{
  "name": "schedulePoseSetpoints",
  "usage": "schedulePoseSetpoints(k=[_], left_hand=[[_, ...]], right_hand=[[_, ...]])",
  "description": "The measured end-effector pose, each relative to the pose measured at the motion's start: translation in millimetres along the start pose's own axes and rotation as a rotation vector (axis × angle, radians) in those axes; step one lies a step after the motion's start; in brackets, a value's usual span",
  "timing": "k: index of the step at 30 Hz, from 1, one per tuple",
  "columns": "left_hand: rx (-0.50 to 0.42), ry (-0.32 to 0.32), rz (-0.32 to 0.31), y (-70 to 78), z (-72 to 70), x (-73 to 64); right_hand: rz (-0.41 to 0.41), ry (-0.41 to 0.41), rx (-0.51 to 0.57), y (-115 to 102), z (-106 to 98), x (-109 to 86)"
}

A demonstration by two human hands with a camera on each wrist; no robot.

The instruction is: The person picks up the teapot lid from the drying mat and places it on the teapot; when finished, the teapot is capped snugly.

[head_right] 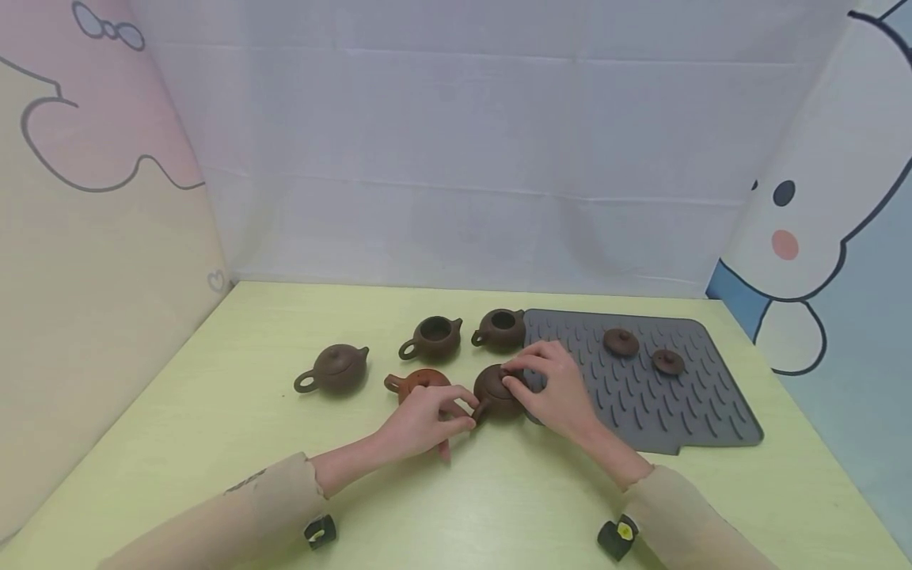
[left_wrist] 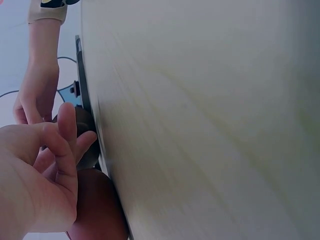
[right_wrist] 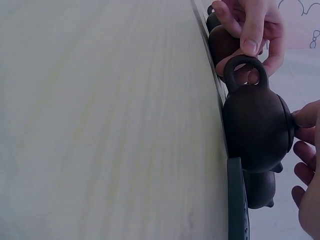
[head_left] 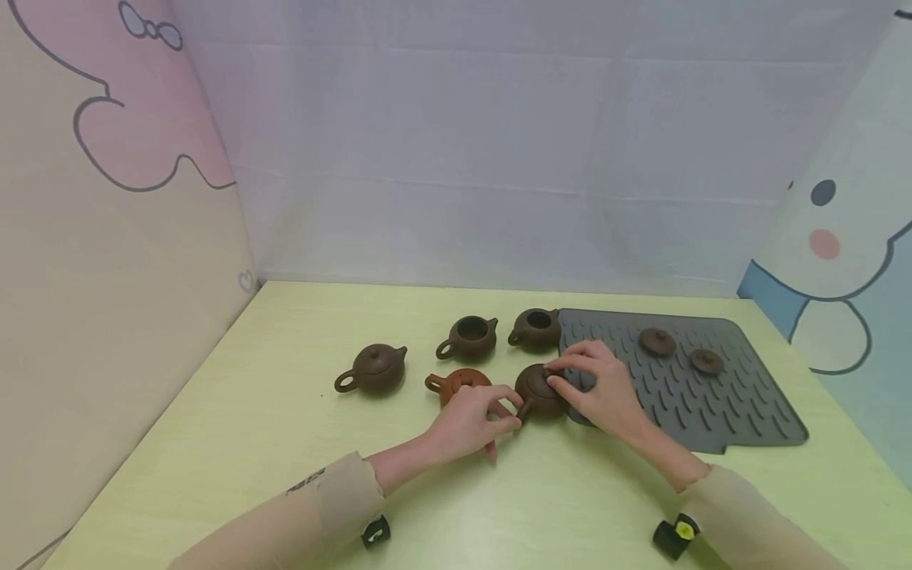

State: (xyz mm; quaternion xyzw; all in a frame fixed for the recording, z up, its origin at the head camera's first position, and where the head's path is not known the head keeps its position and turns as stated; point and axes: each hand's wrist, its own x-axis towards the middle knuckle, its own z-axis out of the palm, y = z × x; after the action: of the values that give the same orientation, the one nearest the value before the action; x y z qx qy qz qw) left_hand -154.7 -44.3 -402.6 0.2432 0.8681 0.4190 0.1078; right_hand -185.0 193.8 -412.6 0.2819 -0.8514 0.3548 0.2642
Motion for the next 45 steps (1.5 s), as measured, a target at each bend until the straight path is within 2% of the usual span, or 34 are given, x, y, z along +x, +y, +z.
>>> schedulePoseSetpoints(k=[10,16,20,26,30,39,45], left_hand=[[-0.015,0.009,0.014,-1.0,-1.6,-1.5],[-0.01,0.06,0.029,0.8,-7.3,-3.6],[0.035,0.143,0.102,-0.1,-15.3,-2.9],[0.193,0.345,0.266,-11.1,-33.6,2.6],[0.234,0.442,0.32,-20.3,-47.8,6.1],[0.275,0.515,0.332,-38.7,-73.0,12.1],[0.314,0.532,0.236,-51.2,-80.8,15.8]], right_hand=[[0.037,-0.047,-0.002,-2,-1,-0.2],[0.069,-0.057,0.0,-5,-3,-1.4],[0.072,-0.048,0.011,-4,-3,-1.9],[0.055,-0.026,0.029,-1,-6,-1.7],[0.055,-0.029,0.039,2,-8,-2.3],[0.056,-0.02,0.018,4,-12,-3.3],[0.05,-0.015,0.027,7,-16,-2.6]])
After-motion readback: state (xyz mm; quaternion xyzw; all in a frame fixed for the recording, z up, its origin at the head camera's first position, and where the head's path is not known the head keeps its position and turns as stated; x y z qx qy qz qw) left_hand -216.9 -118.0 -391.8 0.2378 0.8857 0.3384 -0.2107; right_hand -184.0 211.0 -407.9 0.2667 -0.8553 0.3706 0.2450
